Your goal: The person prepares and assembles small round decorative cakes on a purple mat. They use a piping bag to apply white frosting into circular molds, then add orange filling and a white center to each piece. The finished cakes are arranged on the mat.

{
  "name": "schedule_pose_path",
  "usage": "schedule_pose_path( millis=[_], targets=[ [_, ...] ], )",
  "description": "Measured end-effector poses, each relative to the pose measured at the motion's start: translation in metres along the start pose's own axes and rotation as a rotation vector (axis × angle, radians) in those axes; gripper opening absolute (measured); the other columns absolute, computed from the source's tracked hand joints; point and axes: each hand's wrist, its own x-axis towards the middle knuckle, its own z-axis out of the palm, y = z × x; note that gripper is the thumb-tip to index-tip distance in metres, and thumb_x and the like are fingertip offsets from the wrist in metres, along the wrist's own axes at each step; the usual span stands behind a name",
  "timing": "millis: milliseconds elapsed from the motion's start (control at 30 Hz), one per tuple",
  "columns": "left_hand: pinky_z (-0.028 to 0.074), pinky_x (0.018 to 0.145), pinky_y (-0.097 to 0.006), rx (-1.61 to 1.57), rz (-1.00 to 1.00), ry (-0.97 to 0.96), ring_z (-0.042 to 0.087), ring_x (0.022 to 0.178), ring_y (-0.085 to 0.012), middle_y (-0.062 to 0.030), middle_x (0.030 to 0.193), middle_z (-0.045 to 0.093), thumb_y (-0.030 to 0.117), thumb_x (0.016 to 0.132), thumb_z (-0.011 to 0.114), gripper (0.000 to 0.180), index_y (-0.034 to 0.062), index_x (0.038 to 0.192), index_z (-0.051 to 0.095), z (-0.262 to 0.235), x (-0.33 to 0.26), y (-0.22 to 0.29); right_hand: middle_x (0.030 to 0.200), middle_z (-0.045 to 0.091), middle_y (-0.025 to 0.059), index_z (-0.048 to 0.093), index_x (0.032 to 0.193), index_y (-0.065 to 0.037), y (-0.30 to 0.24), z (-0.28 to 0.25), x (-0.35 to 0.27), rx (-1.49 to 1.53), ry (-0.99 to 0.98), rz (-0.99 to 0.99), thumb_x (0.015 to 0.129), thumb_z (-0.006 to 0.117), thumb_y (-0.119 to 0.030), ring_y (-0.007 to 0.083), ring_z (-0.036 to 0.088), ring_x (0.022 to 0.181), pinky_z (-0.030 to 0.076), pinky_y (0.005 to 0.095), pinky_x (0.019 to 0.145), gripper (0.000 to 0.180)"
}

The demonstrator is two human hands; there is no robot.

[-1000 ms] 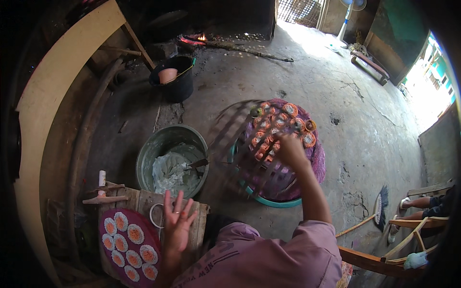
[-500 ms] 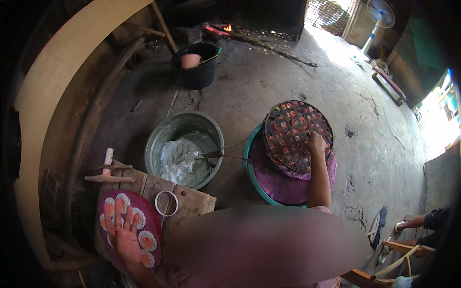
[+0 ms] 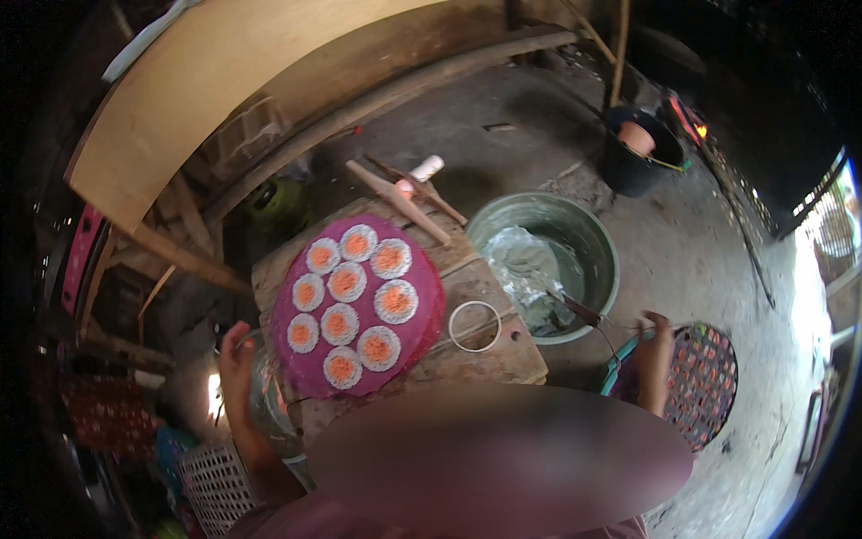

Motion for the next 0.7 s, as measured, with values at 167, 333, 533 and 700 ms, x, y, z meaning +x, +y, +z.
schedule_pose_path(
  millis=[167,333,533,700],
  targets=[
    [0.050,0.078,-0.031,0.255,-0.131,-0.008,0.065,0.089,-0.0188,-0.0128,0.109,0.065,0.015,0.088,0.063,0.032,0.0016,0.117,0.061,0.011,-0.018,-0.077,0.097,0.066,0.0174,0.068,0.094,-0.003,-0.189,0.120,-0.002,0.424,-0.313,-0.442,0.081,0.066,-0.010,0.0338,0.063,0.090,0.050,0.0392,0.081,0.014],
    [0.051,0.076,-0.035,0.296,-0.149,0.066,0.066,0.089,-0.0237,-0.0139,0.106,0.066,0.018,0.085,0.065,0.032,0.0039,0.114,0.063,0.031,-0.022,-0.113,0.097,0.066,0.0188,0.068,0.091,-0.004,-0.285,0.182,-0.014,0.173,-0.384,-0.606,0.080,0.067,-0.017,0.0364,0.063,0.091,0.050,0.0424,0.083,0.018],
    [0.050,0.075,-0.038,0.354,-0.127,0.159,0.065,0.084,-0.0284,-0.0139,0.093,0.067,0.020,0.082,0.067,0.020,0.0045,0.094,0.069,0.040,-0.010,-0.118,0.087,0.066,0.0183,0.065,0.086,-0.003,-0.294,0.208,-0.012,0.155,-0.508,-0.487,0.079,0.067,-0.020,0.0334,0.065,0.083,0.051,0.0423,0.075,0.018],
    [0.051,0.071,-0.038,0.451,-0.015,0.179,0.064,0.077,-0.0284,-0.0128,0.080,0.064,0.015,0.079,0.068,0.015,0.0012,0.083,0.066,0.045,0.010,-0.130,0.068,0.063,0.0163,0.061,0.080,0.002,-0.292,0.224,-0.006,0.410,-0.589,-0.472,0.079,0.066,-0.017,0.0276,0.061,0.063,0.047,0.0399,0.061,0.021]
  ],
)
